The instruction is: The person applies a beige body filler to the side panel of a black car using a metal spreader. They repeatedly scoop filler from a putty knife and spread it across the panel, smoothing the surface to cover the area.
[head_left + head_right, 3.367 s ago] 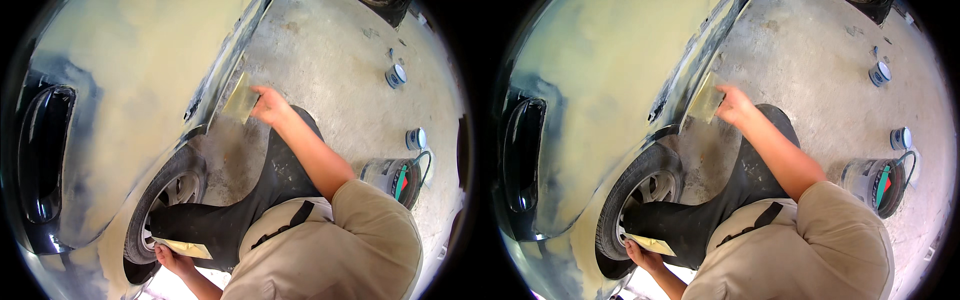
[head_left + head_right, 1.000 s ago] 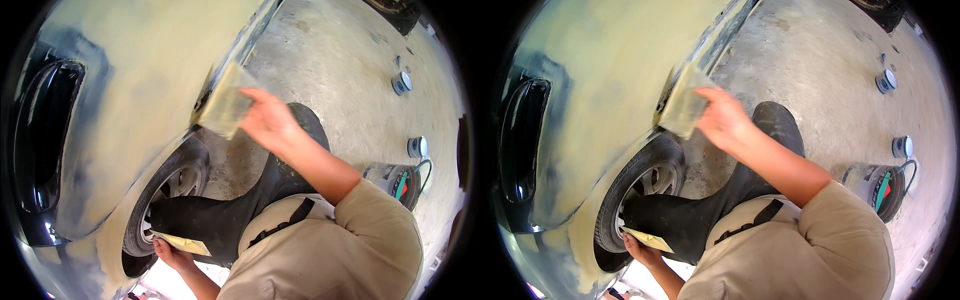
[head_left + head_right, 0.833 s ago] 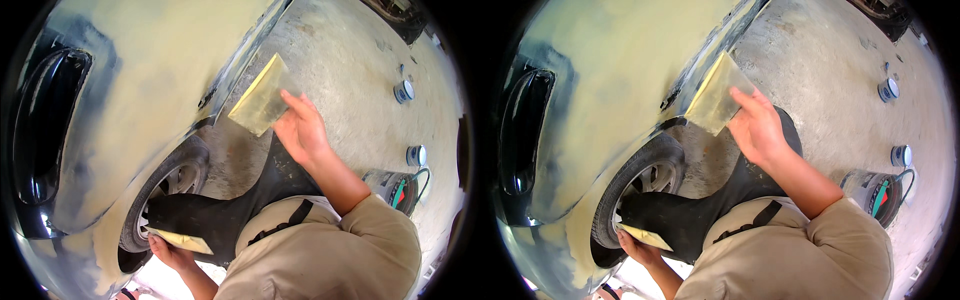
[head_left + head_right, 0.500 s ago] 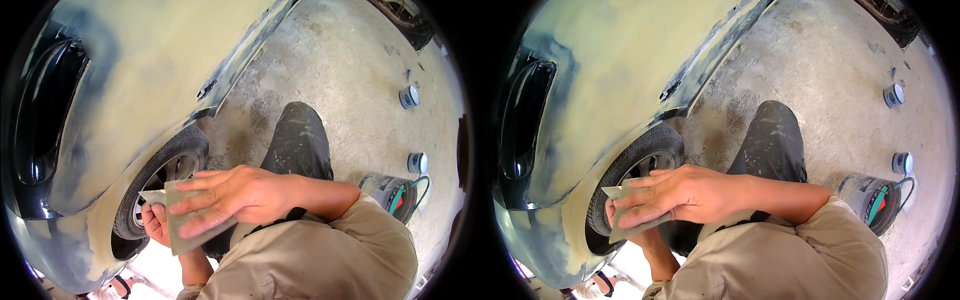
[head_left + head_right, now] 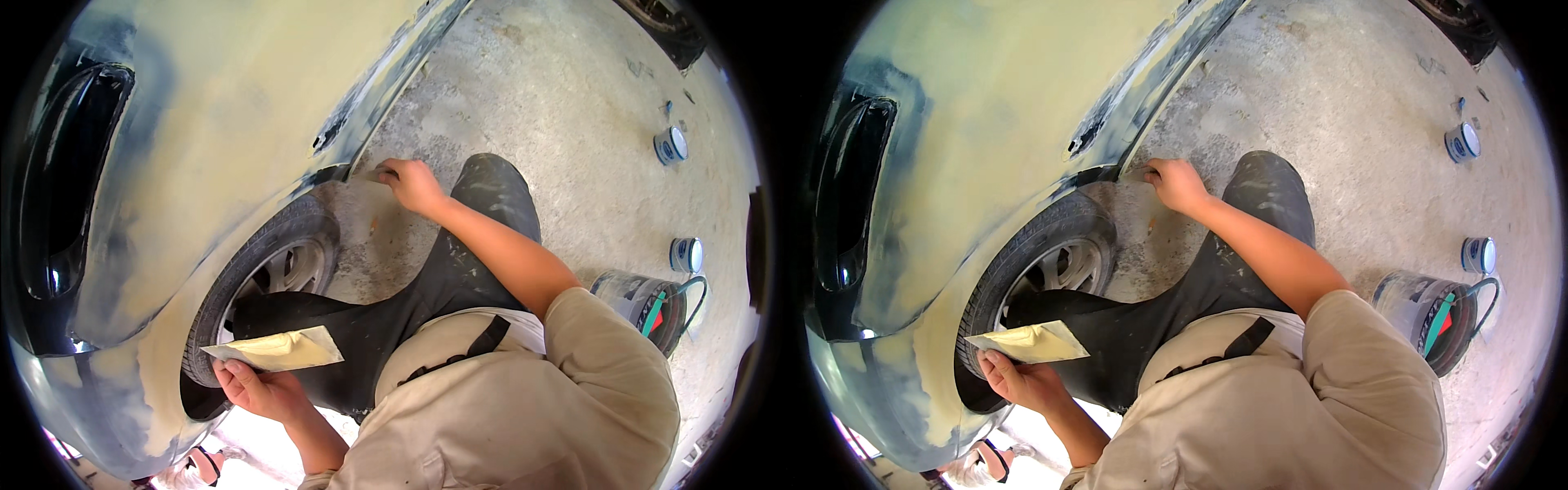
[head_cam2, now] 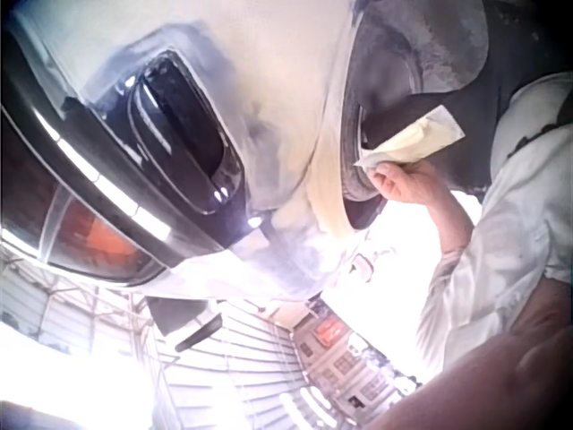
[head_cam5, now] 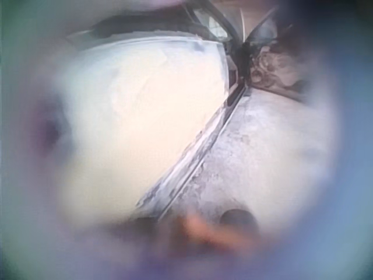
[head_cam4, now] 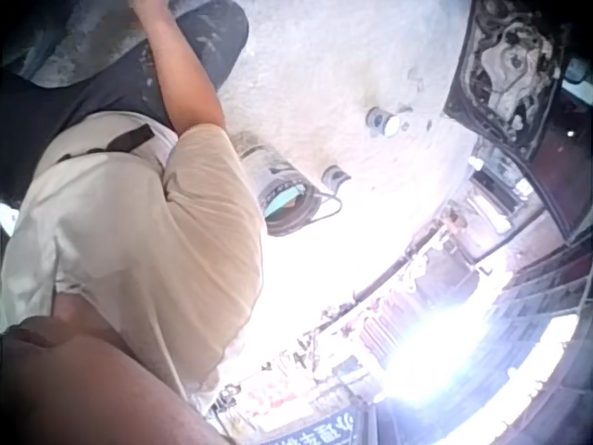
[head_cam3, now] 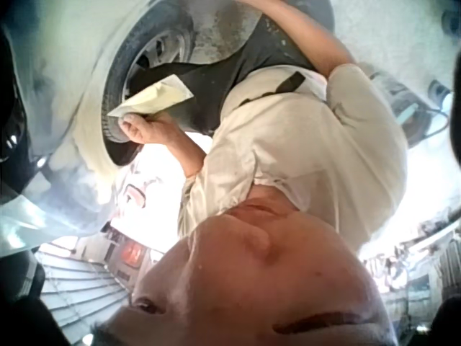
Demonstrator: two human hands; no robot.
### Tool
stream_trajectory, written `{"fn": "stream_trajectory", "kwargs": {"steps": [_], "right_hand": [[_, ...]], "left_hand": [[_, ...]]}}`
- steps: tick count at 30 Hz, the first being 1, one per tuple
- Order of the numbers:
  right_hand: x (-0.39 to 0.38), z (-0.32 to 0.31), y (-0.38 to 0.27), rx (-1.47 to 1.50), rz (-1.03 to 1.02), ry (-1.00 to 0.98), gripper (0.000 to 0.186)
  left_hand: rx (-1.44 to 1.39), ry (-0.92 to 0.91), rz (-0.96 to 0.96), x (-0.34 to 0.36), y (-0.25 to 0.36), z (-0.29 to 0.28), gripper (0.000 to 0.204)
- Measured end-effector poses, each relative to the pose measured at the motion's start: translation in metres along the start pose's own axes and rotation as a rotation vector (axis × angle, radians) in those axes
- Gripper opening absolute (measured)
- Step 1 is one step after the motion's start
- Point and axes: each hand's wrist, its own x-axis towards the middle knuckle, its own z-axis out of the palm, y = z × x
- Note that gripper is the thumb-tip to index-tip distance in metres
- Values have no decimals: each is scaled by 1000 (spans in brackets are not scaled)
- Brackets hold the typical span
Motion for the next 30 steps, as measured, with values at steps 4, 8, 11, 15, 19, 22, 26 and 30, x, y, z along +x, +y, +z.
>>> {"fn": "stream_trajectory", "kwargs": {"steps": [4,8,11,15,19,22,26,30], "right_hand": [[13,16,7,-4,33,64,16],[20,21,12,26,14,86,15],[22,19,8,47,12,93,14],[24,8,-10,16,26,68,13],[22,0,-27,39,-34,97,15],[17,-10,-45,96,-63,108,16],[12,-21,-74,175,-117,97,16],[5,-31,-84,196,-355,23,15]], "left_hand": [[-11,-63,-48,-4,0,-18,24],[-41,-86,-65,-8,-3,-29,23],[-53,-72,-74,-9,-2,-30,22],[-43,-126,-75,-8,1,-22,22],[-23,-125,-75,-9,1,-20,23],[-19,-133,-71,-9,-2,-21,23],[-36,-143,-77,-9,-2,-18,23],[-60,-140,-81,-9,-2,-14,24]]}}
